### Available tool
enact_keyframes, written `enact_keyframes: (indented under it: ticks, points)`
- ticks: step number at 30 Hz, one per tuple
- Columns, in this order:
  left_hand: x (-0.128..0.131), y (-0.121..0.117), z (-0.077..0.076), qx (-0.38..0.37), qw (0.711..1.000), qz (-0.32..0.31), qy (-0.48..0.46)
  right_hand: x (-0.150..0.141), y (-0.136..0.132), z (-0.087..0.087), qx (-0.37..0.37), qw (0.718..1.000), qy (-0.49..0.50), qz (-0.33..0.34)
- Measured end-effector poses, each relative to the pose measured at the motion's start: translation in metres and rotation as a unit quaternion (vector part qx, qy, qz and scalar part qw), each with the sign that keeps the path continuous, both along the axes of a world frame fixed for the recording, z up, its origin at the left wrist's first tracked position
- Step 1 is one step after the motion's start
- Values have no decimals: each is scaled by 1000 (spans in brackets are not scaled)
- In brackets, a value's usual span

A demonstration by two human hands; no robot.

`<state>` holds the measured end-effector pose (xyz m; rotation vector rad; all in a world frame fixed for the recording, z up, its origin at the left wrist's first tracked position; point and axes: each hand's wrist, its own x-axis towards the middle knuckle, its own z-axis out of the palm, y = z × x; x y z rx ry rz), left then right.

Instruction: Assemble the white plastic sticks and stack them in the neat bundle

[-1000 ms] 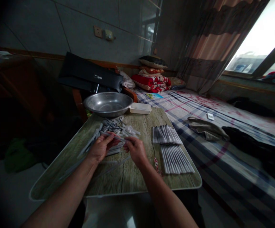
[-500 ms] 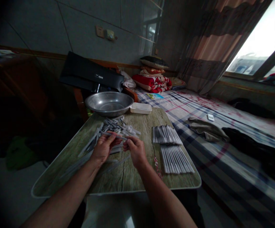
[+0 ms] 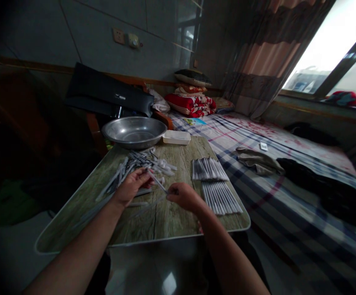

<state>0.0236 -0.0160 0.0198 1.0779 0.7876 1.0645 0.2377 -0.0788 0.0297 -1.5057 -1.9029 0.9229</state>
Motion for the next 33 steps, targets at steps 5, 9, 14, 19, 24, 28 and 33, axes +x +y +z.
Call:
enact_keyframes:
  ticks: [5,9,14,19,24,28,33]
  points:
    - [-7,5,-1,5,997,71,13,48,-32,10,18,969,-232,-83]
    - [-10,6,-4,5,996,81,30,58,-51,8,-21,921,-373,-109]
    - [-8,6,-5,9,997,67,32,49,-54,6,-84,888,-435,-125]
    - [-8,6,-3,13,998,62,23,46,-49,5,-111,879,-441,-148]
    - [-12,6,-2,17,997,74,12,48,-47,-1,-109,872,-454,-145]
    - [-15,7,0,15,996,92,1,48,-47,-3,-105,872,-461,-128]
    - [-20,9,2,1,991,132,-14,49,-41,1,-111,868,-471,-110]
